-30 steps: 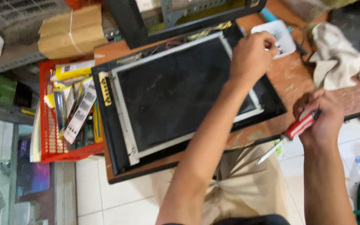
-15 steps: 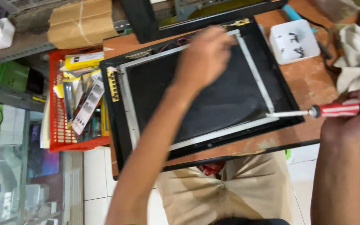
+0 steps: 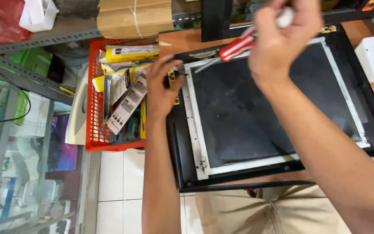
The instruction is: Using a screwdriver to remove screws from the internal metal frame of an electronic device for disassembly.
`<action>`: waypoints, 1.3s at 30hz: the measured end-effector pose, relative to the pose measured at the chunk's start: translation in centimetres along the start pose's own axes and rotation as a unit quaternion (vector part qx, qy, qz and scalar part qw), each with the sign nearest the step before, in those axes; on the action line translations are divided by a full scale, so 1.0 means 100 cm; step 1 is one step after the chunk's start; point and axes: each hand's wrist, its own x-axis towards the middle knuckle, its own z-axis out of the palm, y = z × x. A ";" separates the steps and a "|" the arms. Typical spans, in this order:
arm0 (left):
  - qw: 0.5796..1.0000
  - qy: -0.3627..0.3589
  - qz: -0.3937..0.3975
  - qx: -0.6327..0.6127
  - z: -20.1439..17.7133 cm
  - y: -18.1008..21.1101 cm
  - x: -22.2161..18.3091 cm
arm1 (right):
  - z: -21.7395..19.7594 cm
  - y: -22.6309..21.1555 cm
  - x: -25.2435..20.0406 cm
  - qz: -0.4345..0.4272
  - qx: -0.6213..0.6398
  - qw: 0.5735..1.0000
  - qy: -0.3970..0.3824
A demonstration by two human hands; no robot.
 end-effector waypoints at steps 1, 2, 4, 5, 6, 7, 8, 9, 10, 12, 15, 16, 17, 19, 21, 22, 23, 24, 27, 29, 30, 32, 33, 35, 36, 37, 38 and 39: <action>1.000 -0.022 0.018 0.001 0.001 0.008 0.002 | 0.015 0.000 -0.003 -0.019 -0.014 0.999 -0.040; 1.000 -0.018 0.015 0.000 0.002 0.006 0.000 | 0.022 -0.002 -0.005 -0.020 -0.013 0.999 -0.045; 0.999 -0.046 -0.004 -0.012 0.003 0.005 -0.003 | 0.036 -0.005 -0.008 -0.079 0.006 0.986 -0.147; 0.999 -0.041 -0.006 -0.012 0.002 0.004 -0.004 | 0.039 -0.002 -0.009 -0.080 0.008 0.985 -0.151; 0.999 -0.047 -0.010 -0.017 0.002 0.004 -0.004 | 0.042 0.002 -0.010 -0.122 0.006 0.979 -0.162; 0.998 -0.053 -0.014 -0.022 0.003 0.004 -0.005 | 0.044 0.006 -0.011 -0.165 0.004 0.971 -0.172; 0.998 -0.050 -0.016 -0.022 0.002 0.003 -0.005 | 0.045 0.005 -0.011 -0.165 0.006 0.971 -0.175; 0.998 -0.057 -0.019 -0.022 0.001 0.003 -0.005 | 0.046 0.003 -0.011 -0.151 -0.010 0.973 -0.175; 0.997 -0.067 -0.022 -0.023 0.001 0.003 -0.005 | 0.046 0.001 -0.012 -0.137 -0.029 0.975 -0.173; 0.997 -0.062 -0.036 -0.033 0.000 0.003 -0.008 | 0.049 0.000 -0.011 -0.136 -0.031 0.974 -0.178; 0.996 -0.062 -0.047 -0.042 0.000 0.003 -0.007 | 0.053 0.000 -0.008 -0.140 -0.036 0.972 -0.184; 0.996 -0.065 -0.048 -0.039 0.000 0.004 -0.008 | 0.053 -0.001 -0.008 -0.142 -0.038 0.971 -0.188; 0.996 -0.065 -0.051 -0.041 0.000 0.005 -0.009 | 0.054 0.000 -0.008 -0.141 -0.038 0.971 -0.191; 0.996 -0.067 -0.053 -0.039 -0.002 0.007 -0.007 | 0.057 0.000 -0.006 -0.123 -0.031 0.973 -0.193; 0.996 -0.067 -0.054 -0.036 -0.002 0.008 -0.006 | 0.058 -0.002 -0.004 -0.133 -0.043 0.968 -0.207; 0.996 -0.067 -0.054 -0.035 -0.002 0.009 -0.006 | 0.058 -0.003 -0.003 -0.143 -0.056 0.963 -0.220; 0.996 -0.068 -0.055 -0.035 -0.002 0.009 -0.007 | 0.058 -0.001 -0.004 -0.142 -0.056 0.963 -0.220; 0.995 -0.070 -0.057 -0.033 -0.002 0.010 -0.007 | 0.059 0.001 -0.005 -0.148 -0.053 0.963 -0.220; 0.995 -0.075 -0.061 -0.033 -0.002 0.009 -0.007 | 0.058 0.002 -0.006 -0.141 -0.053 0.965 -0.217; 0.995 -0.077 -0.061 -0.035 -0.002 0.009 -0.007 | 0.058 0.002 -0.006 -0.128 -0.055 0.967 -0.213; 0.995 -0.074 -0.059 -0.036 -0.002 0.009 -0.007 | 0.058 0.002 -0.007 -0.117 -0.065 0.969 -0.208; 0.995 -0.073 -0.057 -0.037 -0.001 0.008 -0.008 | 0.059 0.002 -0.007 -0.106 -0.075 0.971 -0.202; 0.995 -0.073 -0.058 -0.037 -0.001 0.008 -0.008 | 0.059 0.002 -0.007 -0.114 -0.070 0.970 -0.204; 0.995 -0.073 -0.056 -0.037 -0.002 0.008 -0.007 | 0.060 0.003 -0.005 -0.124 -0.064 0.969 -0.205; 0.995 -0.074 -0.057 -0.038 -0.002 0.008 -0.007 | 0.060 0.004 -0.005 -0.130 -0.064 0.968 -0.207; 0.995 -0.075 -0.058 -0.039 -0.002 0.009 -0.008 | 0.060 0.004 -0.006 -0.136 -0.064 0.966 -0.210; 0.995 -0.075 -0.058 -0.039 -0.002 0.009 -0.008 | 0.060 0.003 -0.005 -0.136 -0.064 0.966 -0.209; 0.995 -0.075 -0.061 -0.038 -0.002 0.009 -0.007 | 0.060 0.001 -0.004 -0.141 -0.074 0.956 -0.245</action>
